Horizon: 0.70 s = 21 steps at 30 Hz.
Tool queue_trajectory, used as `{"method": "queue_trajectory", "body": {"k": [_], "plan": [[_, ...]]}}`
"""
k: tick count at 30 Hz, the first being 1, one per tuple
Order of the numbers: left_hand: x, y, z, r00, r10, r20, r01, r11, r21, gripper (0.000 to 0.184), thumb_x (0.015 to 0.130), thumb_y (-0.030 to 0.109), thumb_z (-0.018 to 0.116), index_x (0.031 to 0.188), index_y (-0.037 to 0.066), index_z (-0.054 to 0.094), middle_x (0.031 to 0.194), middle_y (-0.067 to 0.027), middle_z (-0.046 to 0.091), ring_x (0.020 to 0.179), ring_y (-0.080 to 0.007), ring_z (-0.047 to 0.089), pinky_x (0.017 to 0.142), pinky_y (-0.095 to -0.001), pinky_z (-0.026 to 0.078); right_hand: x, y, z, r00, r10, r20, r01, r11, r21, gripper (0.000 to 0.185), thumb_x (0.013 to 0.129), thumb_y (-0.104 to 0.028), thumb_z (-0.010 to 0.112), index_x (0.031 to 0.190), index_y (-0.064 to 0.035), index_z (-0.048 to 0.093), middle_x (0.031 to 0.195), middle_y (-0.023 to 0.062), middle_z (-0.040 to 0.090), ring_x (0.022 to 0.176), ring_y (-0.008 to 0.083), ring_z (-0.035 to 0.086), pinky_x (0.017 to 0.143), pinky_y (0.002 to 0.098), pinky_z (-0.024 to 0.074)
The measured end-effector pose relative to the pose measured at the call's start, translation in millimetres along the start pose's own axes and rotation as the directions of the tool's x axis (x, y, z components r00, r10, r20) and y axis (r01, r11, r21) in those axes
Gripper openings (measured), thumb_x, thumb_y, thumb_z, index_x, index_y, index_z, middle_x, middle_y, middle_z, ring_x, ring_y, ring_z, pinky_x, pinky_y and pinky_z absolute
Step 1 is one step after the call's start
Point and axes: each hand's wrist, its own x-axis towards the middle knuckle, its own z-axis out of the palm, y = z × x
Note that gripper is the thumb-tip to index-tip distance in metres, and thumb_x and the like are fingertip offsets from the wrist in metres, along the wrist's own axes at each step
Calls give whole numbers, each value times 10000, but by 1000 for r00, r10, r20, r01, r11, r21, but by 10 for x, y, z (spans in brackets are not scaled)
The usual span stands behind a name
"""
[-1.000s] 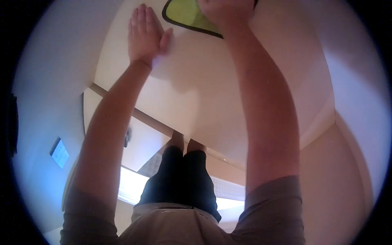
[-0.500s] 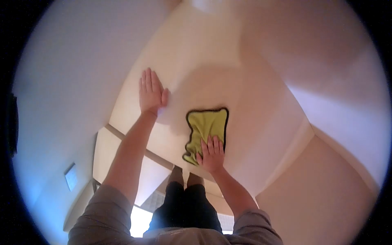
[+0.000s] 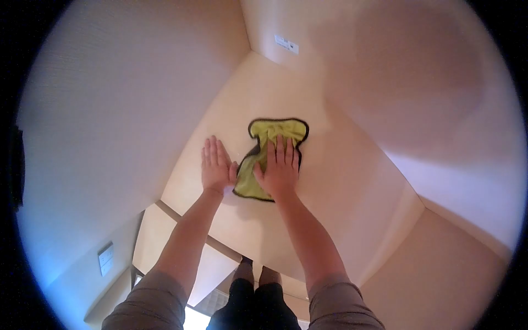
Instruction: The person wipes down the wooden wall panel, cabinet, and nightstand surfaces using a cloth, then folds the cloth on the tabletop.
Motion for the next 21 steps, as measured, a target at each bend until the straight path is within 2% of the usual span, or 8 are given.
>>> {"method": "queue_trajectory", "body": {"k": [6, 12, 13, 14, 16, 17, 20, 21], "plan": [[25, -124, 251, 990, 65, -124, -63, 998, 22, 807, 896, 383, 481, 1466, -112, 196, 1567, -273, 148, 1467, -425, 111, 1197, -506, 111, -138, 0, 103, 999, 41, -32, -40, 999, 23, 677, 849, -435, 578, 1432, -119, 441, 1539, 125, 336, 1425, 354, 271, 1154, 493, 225], [-49, -21, 236, 993, 55, -106, -59, 997, -39, 918, 849, 468, 536, 1496, -66, 163, 1561, -278, 166, 1457, -425, 121, 1195, -499, 85, -1735, 115, -185, 993, 117, 31, -119, 990, 74, 663, 849, -423, 578, 1438, -149, 447, 1544, 125, 323, 1438, 357, 240, 1168, 505, 191], [-203, 171, 175, 971, 240, 12, -240, 968, 79, 913, 842, 454, 554, 1493, -60, 173, 1554, -271, 188, 1449, -417, 152, 1190, -503, 104, -1999, 152, -197, 990, 130, 49, -133, 987, 85, 660, 851, -413, 572, 1440, -145, 443, 1547, 125, 316, 1442, 359, 230, 1171, 507, 183], [-449, 464, 117, 903, 402, 153, -425, 889, 172, 908, 835, 440, 572, 1491, -53, 183, 1547, -263, 210, 1440, -408, 183, 1185, -507, 122, -2268, 163, -230, 987, 148, 69, -154, 984, 93, 657, 854, -403, 567, 1443, -141, 439, 1550, 124, 310, 1446, 360, 221, 1173, 510, 175], [-1164, 1127, -265, 631, 644, 433, -396, 747, -533, 705, 820, 317, 620, 1403, -17, 407, 1467, -219, 376, 1408, -360, 283, 1177, -504, 174, -2762, 130, -245, 974, 201, 107, -209, 975, 71, 649, 862, -402, 548, 1444, -136, 438, 1551, 124, 309, 1448, 358, 217, 1176, 505, 172], [-1603, 1341, -43, 468, 825, 316, -717, 563, -411, 700, 834, 376, 603, 1378, -35, 445, 1482, -217, 371, 1420, -358, 274, 1180, -496, 178, -3002, 114, -293, 961, 226, 160, -236, 970, 49, 642, 869, -401, 530, 1444, -132, 437, 1552, 125, 307, 1450, 356, 213, 1179, 501, 169], [-2272, 1624, 315, 363, 928, 84, -844, 366, -393, 752, 809, 355, 625, 1396, -61, 405, 1525, -213, 312, 1434, -356, 259, 1193, -484, 157, -3569, 127, -404, 939, 233, 254, -261, 962, 85, 637, 883, -401, 482, 1455, -126, 421, 1555, 130, 301, 1450, 354, 218, 1180, 493, 180], [-2310, 1732, 440, 462, 880, 107, -789, 463, -403, 753, 810, 353, 621, 1397, -64, 402, 1533, -213, 299, 1439, -349, 251, 1193, -486, 155, -3625, 250, -398, 936, 252, 246, -277, 958, 71, 637, 883, -401, 482, 1455, -126, 421, 1555, 130, 301, 1450, 354, 218, 1180, 493, 180]]}}
